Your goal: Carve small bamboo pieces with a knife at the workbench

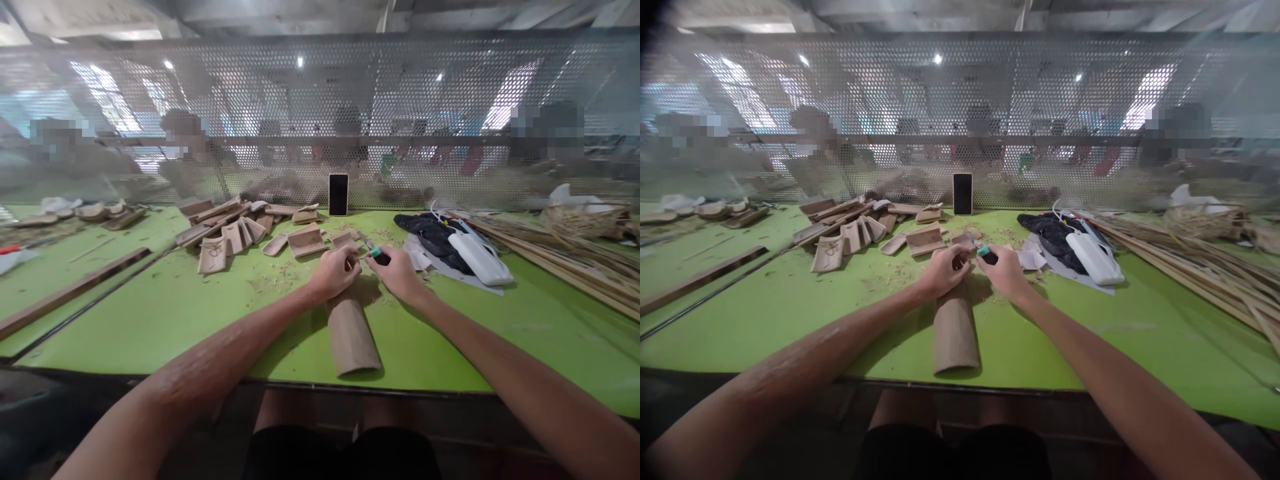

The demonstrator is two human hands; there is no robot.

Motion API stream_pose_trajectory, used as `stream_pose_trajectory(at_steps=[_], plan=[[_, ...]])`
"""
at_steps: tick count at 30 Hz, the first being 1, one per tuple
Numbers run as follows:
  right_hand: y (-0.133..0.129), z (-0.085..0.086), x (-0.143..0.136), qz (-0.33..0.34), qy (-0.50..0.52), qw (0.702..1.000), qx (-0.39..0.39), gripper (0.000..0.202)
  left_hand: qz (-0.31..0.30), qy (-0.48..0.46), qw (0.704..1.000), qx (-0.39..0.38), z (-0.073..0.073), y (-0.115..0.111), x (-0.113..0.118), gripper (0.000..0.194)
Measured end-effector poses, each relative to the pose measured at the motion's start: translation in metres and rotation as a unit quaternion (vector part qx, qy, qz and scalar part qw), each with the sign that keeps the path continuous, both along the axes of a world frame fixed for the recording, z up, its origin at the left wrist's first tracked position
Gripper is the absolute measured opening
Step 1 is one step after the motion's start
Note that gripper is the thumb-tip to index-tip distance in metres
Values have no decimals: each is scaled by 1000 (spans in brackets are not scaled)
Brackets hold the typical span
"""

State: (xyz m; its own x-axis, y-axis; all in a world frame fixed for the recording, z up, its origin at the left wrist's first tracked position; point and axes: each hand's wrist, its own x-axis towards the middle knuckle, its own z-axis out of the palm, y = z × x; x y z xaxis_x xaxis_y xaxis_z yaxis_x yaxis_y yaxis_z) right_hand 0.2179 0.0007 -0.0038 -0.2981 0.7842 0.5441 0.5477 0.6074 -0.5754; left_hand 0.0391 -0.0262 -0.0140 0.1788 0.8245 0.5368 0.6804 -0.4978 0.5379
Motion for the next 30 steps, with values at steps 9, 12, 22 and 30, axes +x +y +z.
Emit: stream_pose_trajectory(at_steps=[9, 12, 22, 30], plan=[[-5, -1, -2, 34, -12, 999, -11, 18, 4, 16, 1000, 18, -5, 4, -2, 8], [-6, -1, -4, 39, -16, 999, -10, 15, -1, 16, 999, 29, -7, 5, -2, 11], [-3, 0, -2, 30, 0, 999, -10, 16, -29, 5, 999, 30, -5, 5, -2, 16], [0, -3, -3, 24, -8, 1000, -6, 17, -20, 10, 999, 41, -7, 5, -3, 11]])
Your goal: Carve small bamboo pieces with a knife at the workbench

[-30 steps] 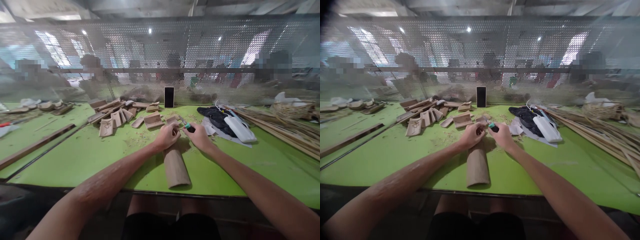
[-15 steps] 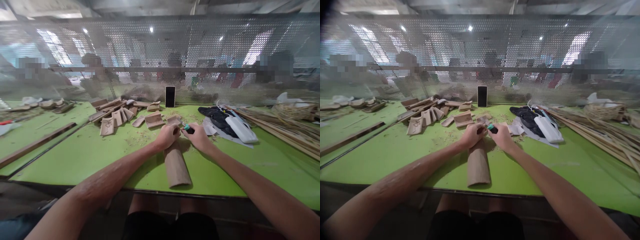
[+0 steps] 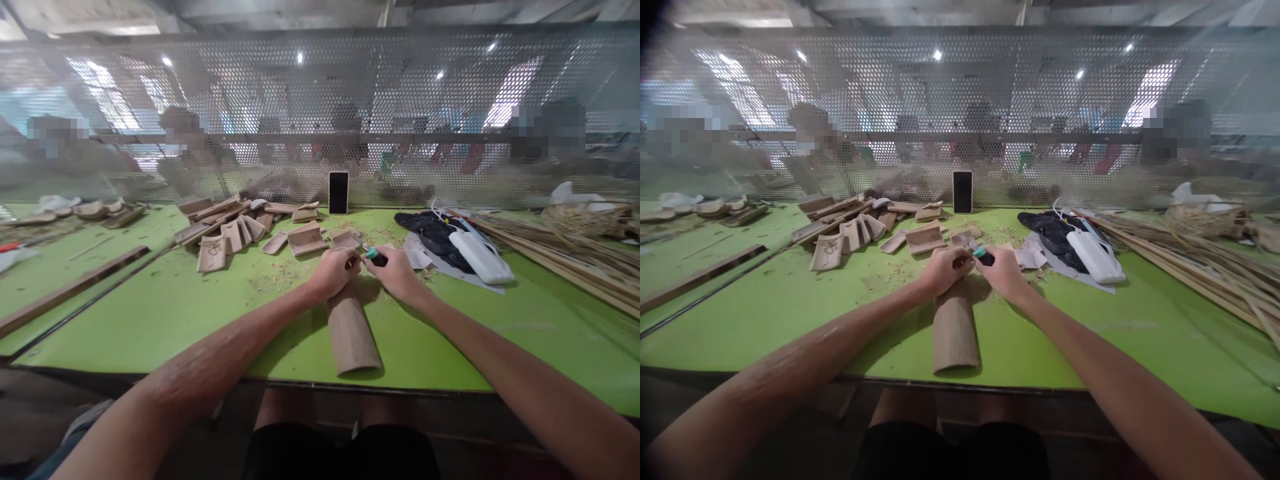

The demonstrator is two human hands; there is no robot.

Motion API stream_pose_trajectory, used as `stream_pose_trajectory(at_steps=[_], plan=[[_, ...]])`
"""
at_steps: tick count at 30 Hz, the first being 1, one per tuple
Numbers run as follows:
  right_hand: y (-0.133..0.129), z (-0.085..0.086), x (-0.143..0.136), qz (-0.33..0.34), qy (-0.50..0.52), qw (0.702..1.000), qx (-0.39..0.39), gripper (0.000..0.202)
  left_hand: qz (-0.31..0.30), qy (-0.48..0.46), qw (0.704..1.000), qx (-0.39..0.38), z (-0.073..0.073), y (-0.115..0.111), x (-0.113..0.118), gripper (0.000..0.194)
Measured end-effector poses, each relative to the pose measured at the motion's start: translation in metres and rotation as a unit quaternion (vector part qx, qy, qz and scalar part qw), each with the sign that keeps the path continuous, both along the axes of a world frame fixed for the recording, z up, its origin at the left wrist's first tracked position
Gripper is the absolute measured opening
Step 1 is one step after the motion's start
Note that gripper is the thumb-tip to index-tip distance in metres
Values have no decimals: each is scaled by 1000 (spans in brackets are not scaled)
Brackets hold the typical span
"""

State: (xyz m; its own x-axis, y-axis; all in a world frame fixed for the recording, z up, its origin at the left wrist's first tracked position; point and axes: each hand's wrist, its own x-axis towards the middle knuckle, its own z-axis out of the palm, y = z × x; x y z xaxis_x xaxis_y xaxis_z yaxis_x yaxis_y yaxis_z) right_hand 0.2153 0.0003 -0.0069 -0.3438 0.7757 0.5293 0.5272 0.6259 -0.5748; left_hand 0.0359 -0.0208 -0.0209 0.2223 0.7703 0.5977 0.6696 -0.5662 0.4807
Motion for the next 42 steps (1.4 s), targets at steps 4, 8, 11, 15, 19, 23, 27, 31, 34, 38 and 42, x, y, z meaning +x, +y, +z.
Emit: stream_pose_trajectory(at_steps=[4, 8, 11, 15, 19, 23, 27, 31, 34, 38, 42], plan=[[0, 0, 0, -3, -3, 1000, 1, 16, -1, 5, 1000, -14, 3, -1, 0, 13], [-2, 1, 0, -7, -8, 1000, 4, 14, 14, 7, 1000, -18, 1, 1, 1, 9], [-2, 1, 0, -3, -14, 1000, 6, 13, 19, 9, 1000, -19, -1, 2, 1, 7], [-3, 1, 0, -4, -18, 1000, 16, 13, 24, 15, 999, -22, -2, 2, 1, 6], [-4, 1, -1, -4, -19, 1000, 10, 13, 18, 13, 1000, -22, -1, 1, 1, 7], [-4, 0, -1, 5, -18, 1000, 14, 11, 21, 21, 999, -32, 1, -1, 1, 6], [-4, -2, -1, 16, -14, 1000, 2, 11, 13, 27, 999, -24, -1, 1, 1, 7], [-5, -3, -1, 11, -12, 1000, -1, 11, 12, 28, 1000, -9, -6, 4, 0, 8], [-6, -3, -1, 8, -14, 1000, -1, 11, 10, 30, 999, -2, -9, 5, 0, 8], [-7, -4, -2, -5, -15, 1000, 1, 9, 15, 24, 1000, 1, -9, 5, 1, 9], [-7, -6, -5, -18, -23, 1000, 3, 8, 18, 14, 1000, -7, -7, 2, 2, 9]])
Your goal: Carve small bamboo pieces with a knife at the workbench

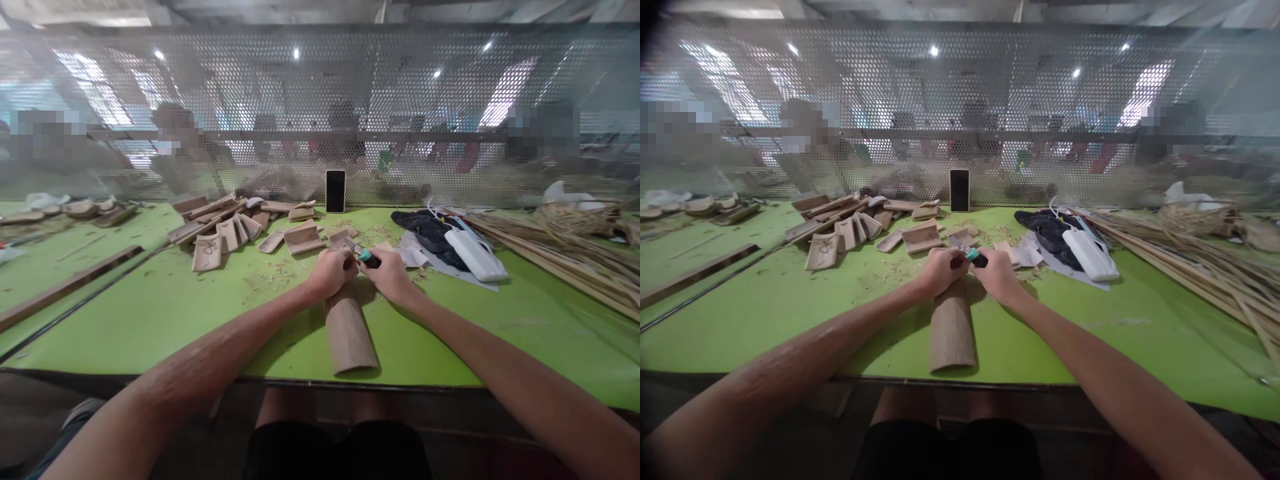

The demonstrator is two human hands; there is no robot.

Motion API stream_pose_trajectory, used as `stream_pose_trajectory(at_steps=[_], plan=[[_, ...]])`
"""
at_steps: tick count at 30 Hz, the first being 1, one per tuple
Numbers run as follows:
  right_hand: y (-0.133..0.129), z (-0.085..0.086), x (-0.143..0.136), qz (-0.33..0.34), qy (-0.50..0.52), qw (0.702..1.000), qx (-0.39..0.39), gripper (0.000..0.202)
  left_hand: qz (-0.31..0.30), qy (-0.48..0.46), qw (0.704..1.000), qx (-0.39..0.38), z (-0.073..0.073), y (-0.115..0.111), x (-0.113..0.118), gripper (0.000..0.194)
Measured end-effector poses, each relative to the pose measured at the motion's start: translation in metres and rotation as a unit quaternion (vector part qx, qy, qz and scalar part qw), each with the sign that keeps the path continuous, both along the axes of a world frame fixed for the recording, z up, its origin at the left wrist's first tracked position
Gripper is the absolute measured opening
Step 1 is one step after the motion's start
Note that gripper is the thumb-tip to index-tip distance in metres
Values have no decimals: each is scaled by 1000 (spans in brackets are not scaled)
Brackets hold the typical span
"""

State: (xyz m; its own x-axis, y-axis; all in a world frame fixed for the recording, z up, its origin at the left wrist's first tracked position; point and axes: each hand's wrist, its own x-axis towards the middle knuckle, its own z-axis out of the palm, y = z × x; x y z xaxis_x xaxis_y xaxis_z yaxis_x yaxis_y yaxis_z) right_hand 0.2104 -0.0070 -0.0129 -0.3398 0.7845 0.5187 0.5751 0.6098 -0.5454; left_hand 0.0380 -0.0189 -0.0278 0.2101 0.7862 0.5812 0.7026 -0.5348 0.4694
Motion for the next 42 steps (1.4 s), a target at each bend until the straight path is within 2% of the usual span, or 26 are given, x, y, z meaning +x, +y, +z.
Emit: stream_pose_trajectory(at_steps=[12, 18, 23, 31, 36, 39, 42], plan=[[-2, 1, -3, -20, -7, 1000, 21, 8, 10, -15, 1000, 9, 1, -1, 2, 11], [-4, 5, -4, -36, 2, 999, 38, 12, 7, -23, 1000, 5, 9, -4, 2, 9], [-3, 9, -1, -14, 35, 999, 21, 18, 32, -25, 999, 4, 15, -6, 0, 6], [4, 8, 2, 6, 19, 1000, 10, 17, -6, -36, 999, -1, 9, -1, -1, 3], [6, 8, 4, 32, 13, 999, 16, 13, -22, -47, 999, 1, 5, 3, -2, 15], [6, 8, 5, 30, -5, 1000, 7, 13, -33, -27, 999, 26, 4, 5, -4, 11], [6, 8, 4, 21, -15, 1000, -3, 14, -15, 4, 999, 35, 4, 6, -6, 7]])
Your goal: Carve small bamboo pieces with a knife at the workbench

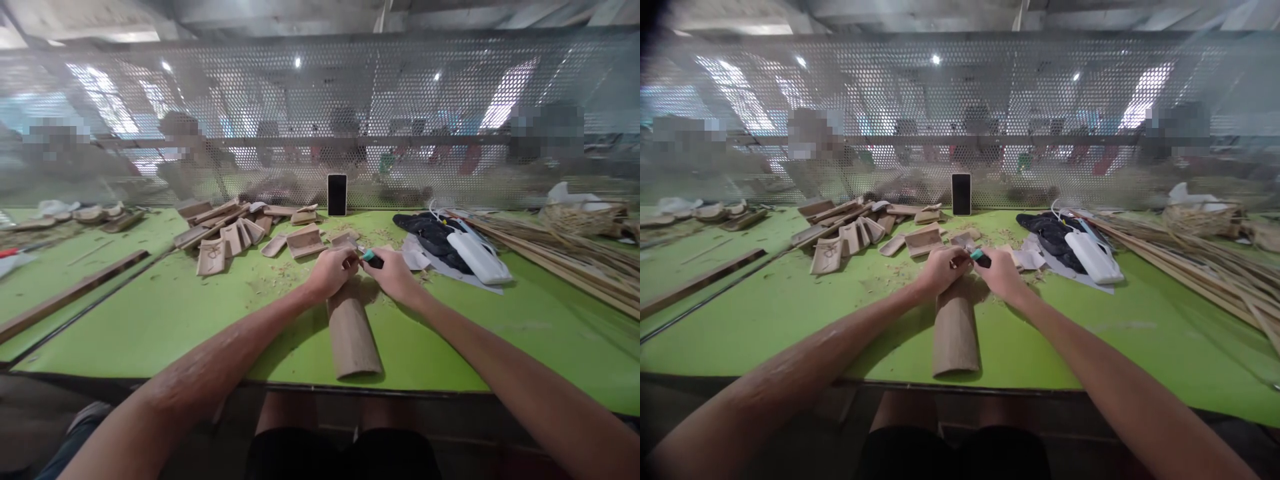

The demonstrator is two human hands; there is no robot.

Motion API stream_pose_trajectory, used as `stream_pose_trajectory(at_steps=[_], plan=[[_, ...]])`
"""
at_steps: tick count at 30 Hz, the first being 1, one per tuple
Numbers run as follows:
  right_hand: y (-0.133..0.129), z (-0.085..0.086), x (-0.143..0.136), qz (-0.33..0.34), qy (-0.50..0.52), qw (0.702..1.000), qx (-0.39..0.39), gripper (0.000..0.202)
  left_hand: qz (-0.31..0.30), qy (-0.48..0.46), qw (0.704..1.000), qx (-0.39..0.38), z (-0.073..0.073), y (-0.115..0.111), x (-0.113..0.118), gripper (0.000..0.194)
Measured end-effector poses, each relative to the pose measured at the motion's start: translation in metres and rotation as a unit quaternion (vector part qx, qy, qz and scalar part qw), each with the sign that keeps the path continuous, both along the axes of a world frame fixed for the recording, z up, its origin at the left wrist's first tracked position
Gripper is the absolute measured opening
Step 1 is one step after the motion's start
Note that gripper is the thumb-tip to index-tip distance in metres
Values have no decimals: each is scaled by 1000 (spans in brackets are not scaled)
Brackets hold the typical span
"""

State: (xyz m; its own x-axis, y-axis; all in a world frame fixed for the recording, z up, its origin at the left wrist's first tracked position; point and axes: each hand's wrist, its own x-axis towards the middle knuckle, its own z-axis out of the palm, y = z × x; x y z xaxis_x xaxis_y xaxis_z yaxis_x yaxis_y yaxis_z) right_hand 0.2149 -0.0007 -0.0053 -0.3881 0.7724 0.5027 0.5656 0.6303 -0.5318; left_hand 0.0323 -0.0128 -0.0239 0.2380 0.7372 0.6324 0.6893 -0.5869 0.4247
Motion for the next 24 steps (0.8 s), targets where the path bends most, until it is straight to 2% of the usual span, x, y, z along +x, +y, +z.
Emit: stream_pose_trajectory(at_steps=[8, 13, 20, 24], plan=[[-1, 2, -1, -7, -9, 1000, -1, 14, 36, 30, 998, -41, 4, -6, 4, 7], [-1, 2, -1, -4, -6, 1000, -11, 12, 9, 25, 997, -69, 7, -8, 5, 11], [0, -4, -2, -17, -16, 1000, 3, 7, 29, 36, 998, -41, 3, -7, 6, 9], [-1, -4, -3, -34, -11, 999, -2, 10, 12, 33, 999, -38, 2, -9, 7, 7]])
